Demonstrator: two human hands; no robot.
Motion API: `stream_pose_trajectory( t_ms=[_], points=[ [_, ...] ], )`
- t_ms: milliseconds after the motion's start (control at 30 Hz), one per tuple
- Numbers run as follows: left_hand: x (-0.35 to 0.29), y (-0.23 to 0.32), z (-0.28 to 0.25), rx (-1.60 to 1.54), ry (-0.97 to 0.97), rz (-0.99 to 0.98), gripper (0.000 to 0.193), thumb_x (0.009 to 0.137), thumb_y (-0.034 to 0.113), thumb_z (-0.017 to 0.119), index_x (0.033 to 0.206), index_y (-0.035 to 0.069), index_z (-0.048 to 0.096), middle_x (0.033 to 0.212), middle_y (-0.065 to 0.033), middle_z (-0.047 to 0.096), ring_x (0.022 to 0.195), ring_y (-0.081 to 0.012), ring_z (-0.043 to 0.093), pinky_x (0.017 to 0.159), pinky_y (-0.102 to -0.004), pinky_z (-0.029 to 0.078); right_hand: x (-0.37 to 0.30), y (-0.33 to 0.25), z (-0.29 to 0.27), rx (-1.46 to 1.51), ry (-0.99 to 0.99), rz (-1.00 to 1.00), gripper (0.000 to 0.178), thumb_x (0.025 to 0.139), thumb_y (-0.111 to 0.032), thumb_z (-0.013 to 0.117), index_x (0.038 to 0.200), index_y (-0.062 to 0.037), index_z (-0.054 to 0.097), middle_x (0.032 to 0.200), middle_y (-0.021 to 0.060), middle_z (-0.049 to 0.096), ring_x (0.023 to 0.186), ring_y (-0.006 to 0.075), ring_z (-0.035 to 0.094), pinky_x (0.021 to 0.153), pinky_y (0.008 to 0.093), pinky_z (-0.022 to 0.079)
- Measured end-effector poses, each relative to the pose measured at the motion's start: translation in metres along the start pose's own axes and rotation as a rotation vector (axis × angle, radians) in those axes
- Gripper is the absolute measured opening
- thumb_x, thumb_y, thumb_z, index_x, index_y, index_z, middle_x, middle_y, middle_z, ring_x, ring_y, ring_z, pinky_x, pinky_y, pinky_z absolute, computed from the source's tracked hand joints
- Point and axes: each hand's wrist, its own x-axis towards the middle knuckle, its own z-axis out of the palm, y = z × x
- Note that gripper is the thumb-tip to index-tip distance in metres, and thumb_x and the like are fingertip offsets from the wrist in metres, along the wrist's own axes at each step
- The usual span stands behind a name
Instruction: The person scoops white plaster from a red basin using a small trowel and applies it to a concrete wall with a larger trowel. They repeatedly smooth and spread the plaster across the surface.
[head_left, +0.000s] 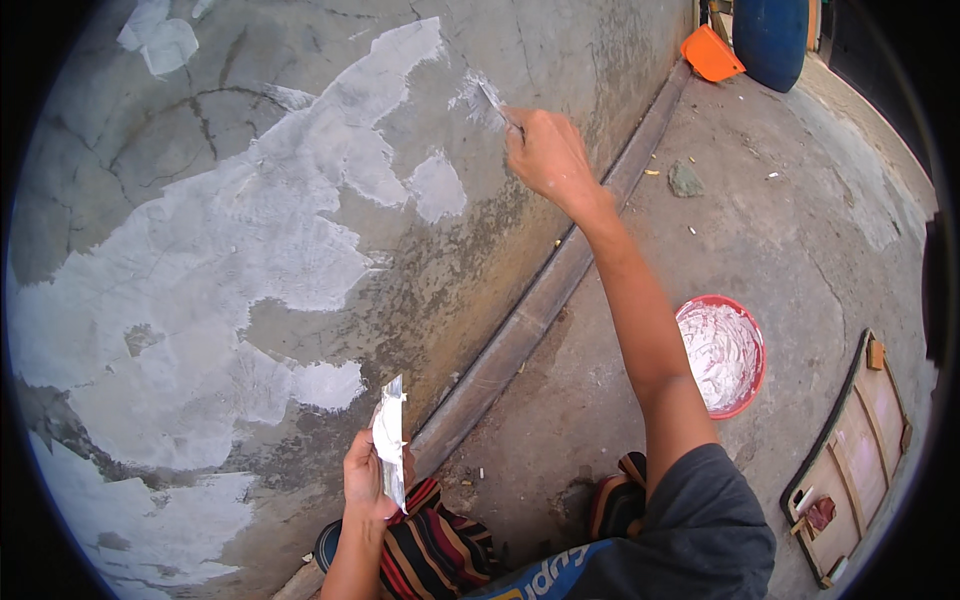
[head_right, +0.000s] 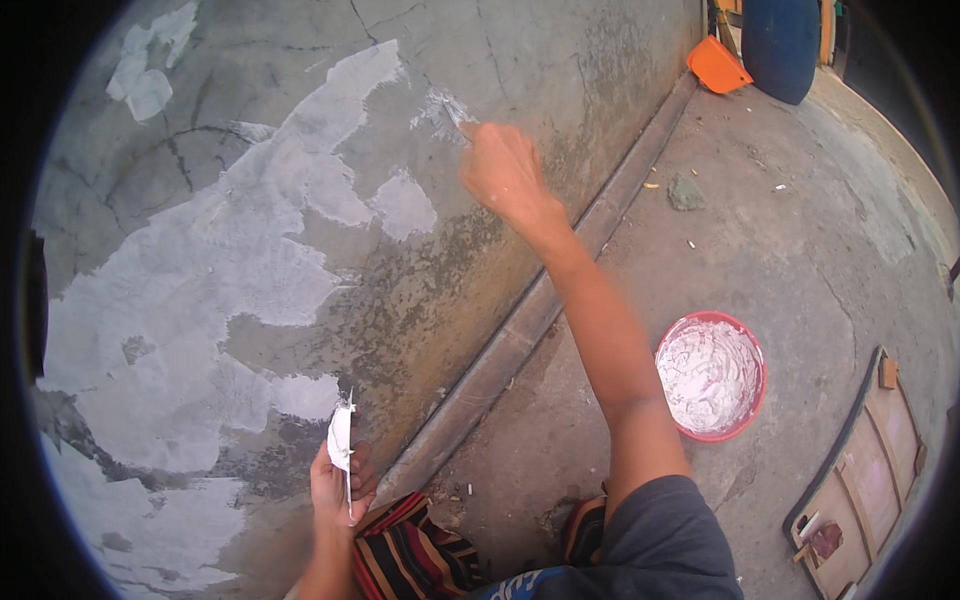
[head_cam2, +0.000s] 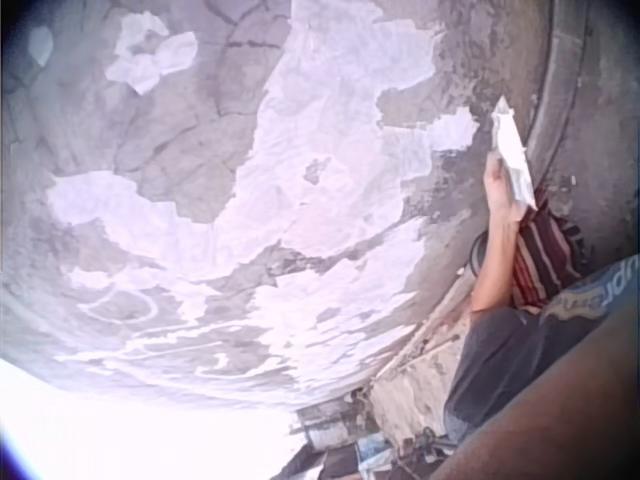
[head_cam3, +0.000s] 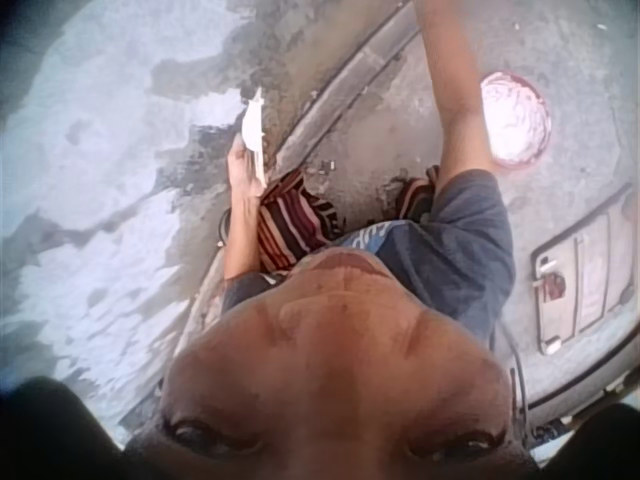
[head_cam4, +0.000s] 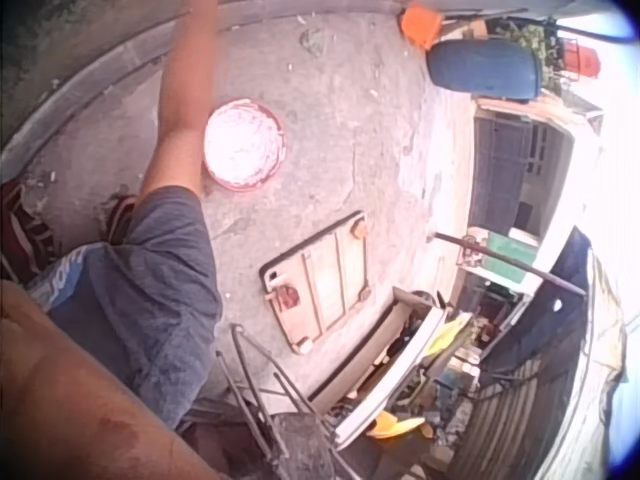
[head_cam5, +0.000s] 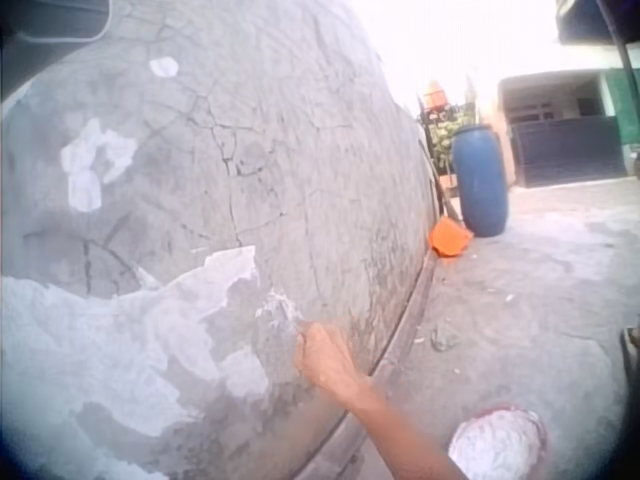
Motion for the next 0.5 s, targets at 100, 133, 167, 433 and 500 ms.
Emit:
stream_pose_trajectory(
  t_ms=[100, 133, 167, 433, 500],
  points=[
    [-0.001, 0.002, -0.005, -0.048, 0.043, -0.028, 0.031, 0.101, 0.034, 0.036, 0.111, 0.014, 0.058, 0.062, 0.0005, 0.045, 0.038, -0.0085, 0.038, 0.029, -0.0223, 0.028, -0.014, -0.015, -0.006, 0.042, -0.107, -0.013, 0.032, 0.087, -0.012, 0.055, 0.115, -0.0038, 0.068, 0.065, 0.0245, 0.056, 0.061, 0.0367, 0.058, 0.064, 0.0415, 0.047],
    [-0.002, 0.003, -0.008, -0.038, 0.023, -0.009, 0.03, 0.101, 0.034, 0.037, 0.108, 0.014, 0.058, 0.062, 0.0003, 0.046, 0.038, -0.0086, 0.038, 0.028, -0.0225, 0.028, -0.012, -0.021, -0.014, 0.055, -0.134, -0.003, 0.032, 0.087, -0.012, 0.055, 0.115, -0.0037, 0.068, 0.065, 0.0246, 0.056, 0.062, 0.0371, 0.058, 0.065, 0.0418, 0.047],
    [-0.004, 0.004, -0.011, -0.027, 0.005, 0.011, 0.031, 0.101, 0.034, 0.037, 0.106, 0.013, 0.059, 0.062, 0.0001, 0.046, 0.038, -0.0087, 0.038, 0.028, -0.0228, 0.029, -0.011, -0.027, -0.025, 0.07, -0.161, 0.007, 0.032, 0.086, -0.012, 0.055, 0.115, -0.0035, 0.068, 0.065, 0.0248, 0.057, 0.063, 0.0374, 0.059, 0.065, 0.0422, 0.047],
    [0.0, -0.001, -0.002, -0.02, -0.012, 0.039, 0.042, 0.098, 0.043, 0.039, 0.083, 0.008, 0.056, 0.056, -0.0012, 0.045, 0.034, -0.0113, 0.037, 0.025, -0.0253, 0.031, 0.009, 0.011, -0.02, -0.107, -0.151, 0.114, 0.035, 0.083, -0.011, 0.055, 0.114, -0.005, 0.069, 0.084, 0.0264, 0.066, 0.082, 0.0426, 0.064, 0.077, 0.0464, 0.051],
    [0.001, -0.003, -0.006, -0.042, -0.008, 0.048, 0.045, 0.098, 0.045, 0.039, 0.078, 0.008, 0.056, 0.056, -0.0016, 0.045, 0.033, -0.0119, 0.038, 0.025, -0.0259, 0.032, -0.003, 0.001, -0.012, -0.105, -0.209, 0.149, 0.035, 0.083, -0.012, 0.054, 0.115, -0.0057, 0.069, 0.084, 0.0258, 0.066, 0.083, 0.0421, 0.065, 0.078, 0.0461, 0.051]
  ],
)
